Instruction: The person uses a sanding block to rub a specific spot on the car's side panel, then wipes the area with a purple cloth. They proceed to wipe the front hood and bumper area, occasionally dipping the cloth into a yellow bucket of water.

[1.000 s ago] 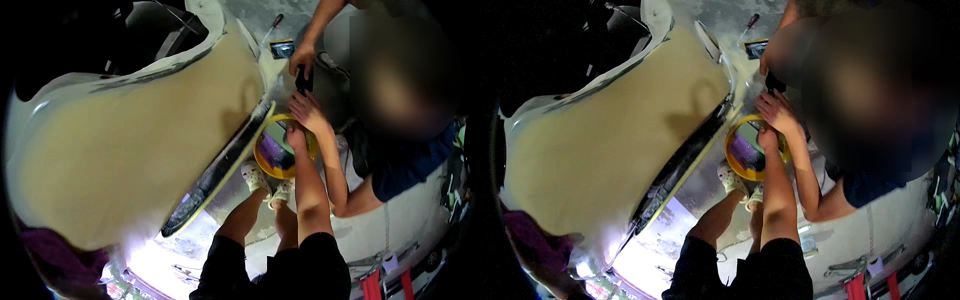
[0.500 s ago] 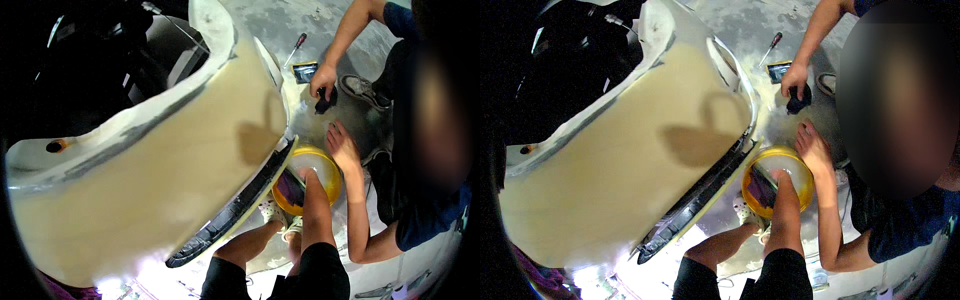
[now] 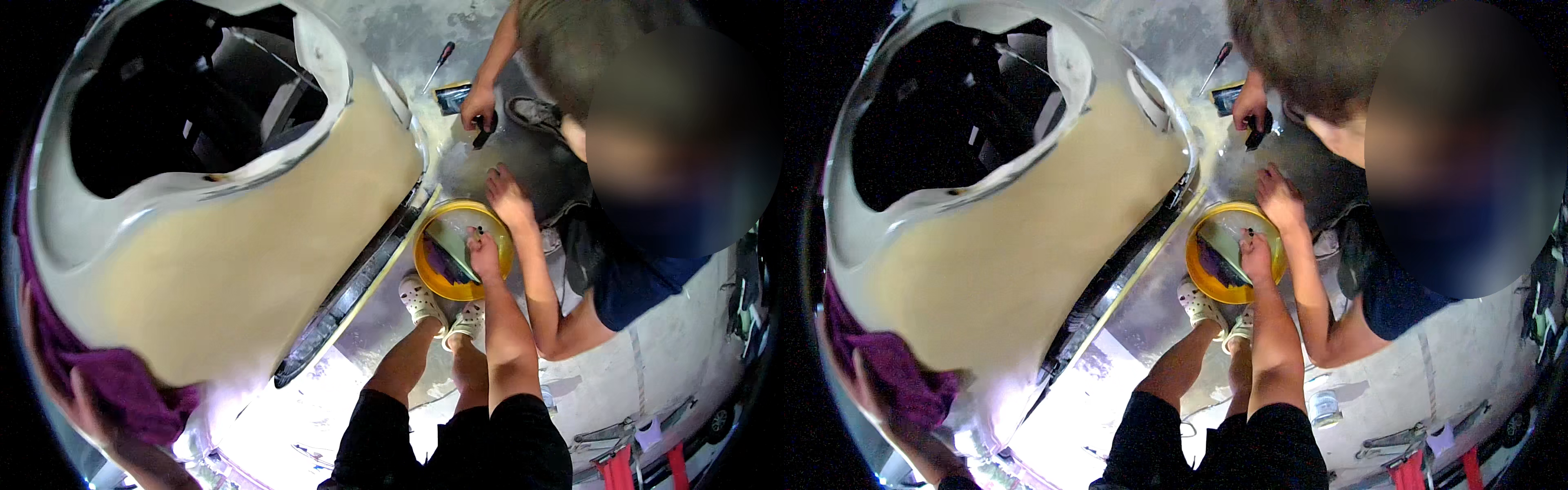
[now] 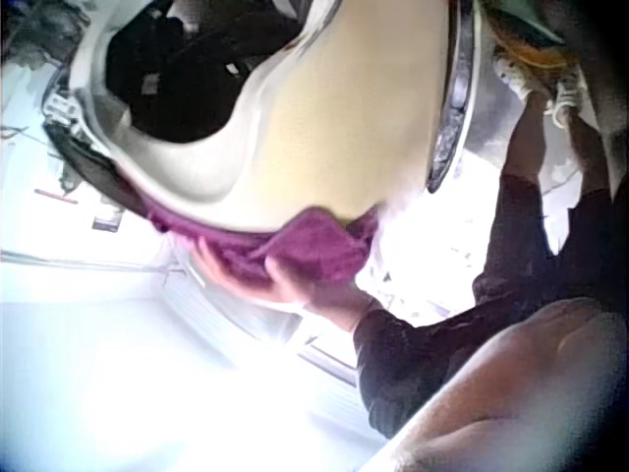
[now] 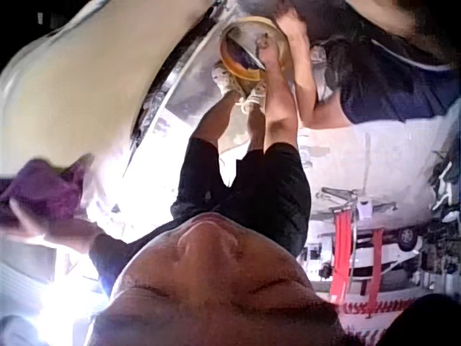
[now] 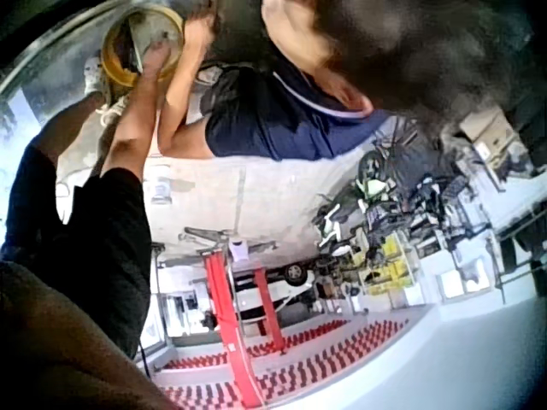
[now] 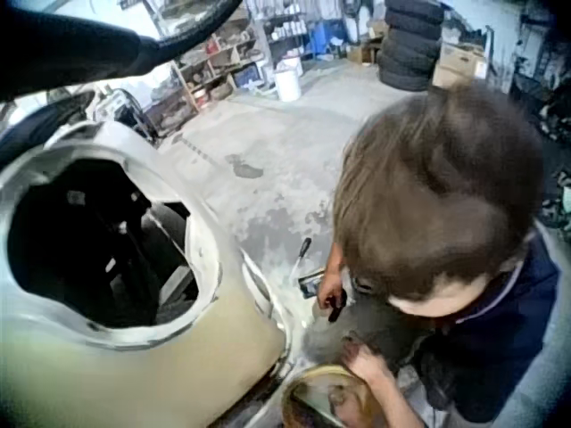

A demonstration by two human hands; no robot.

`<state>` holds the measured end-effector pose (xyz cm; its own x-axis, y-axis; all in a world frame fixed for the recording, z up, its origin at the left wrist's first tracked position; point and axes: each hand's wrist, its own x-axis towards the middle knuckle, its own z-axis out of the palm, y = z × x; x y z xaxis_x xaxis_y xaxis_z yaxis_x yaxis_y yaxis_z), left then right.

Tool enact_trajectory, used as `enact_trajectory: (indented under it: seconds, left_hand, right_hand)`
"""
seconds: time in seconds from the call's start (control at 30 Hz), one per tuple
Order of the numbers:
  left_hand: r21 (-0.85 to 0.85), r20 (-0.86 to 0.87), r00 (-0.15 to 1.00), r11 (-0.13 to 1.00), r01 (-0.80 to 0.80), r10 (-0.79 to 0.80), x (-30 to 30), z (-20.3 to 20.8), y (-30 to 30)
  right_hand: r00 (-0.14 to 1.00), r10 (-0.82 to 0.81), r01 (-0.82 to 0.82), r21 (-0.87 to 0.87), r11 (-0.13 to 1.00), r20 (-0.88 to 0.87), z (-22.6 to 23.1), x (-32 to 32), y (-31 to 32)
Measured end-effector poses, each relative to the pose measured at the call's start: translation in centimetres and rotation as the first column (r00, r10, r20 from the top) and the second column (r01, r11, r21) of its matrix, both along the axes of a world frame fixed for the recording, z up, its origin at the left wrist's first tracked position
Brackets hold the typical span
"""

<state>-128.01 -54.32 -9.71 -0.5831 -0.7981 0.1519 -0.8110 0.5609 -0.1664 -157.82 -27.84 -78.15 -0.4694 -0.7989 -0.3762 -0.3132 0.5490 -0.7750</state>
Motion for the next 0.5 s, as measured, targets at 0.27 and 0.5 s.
enact_trajectory:
  seconds: [0.27,0.5]
  left_hand:
    - [0.009,-0.308,0.951,1.0,0.011,-0.008,-1.8,-0.7,-0.5]
    - [-0.026,-0.554,0.806,0.963,-0.268,0.21,-1.8,-0.3,0.1]
  right_hand:
    - [0.997,0.06,-0.067,0.143,0.987,0.059,15.1,1.5,-0.4]
    - [0.999,0.041,-0.044,0.138,0.989,0.025,22.0,3.1,-1.3]
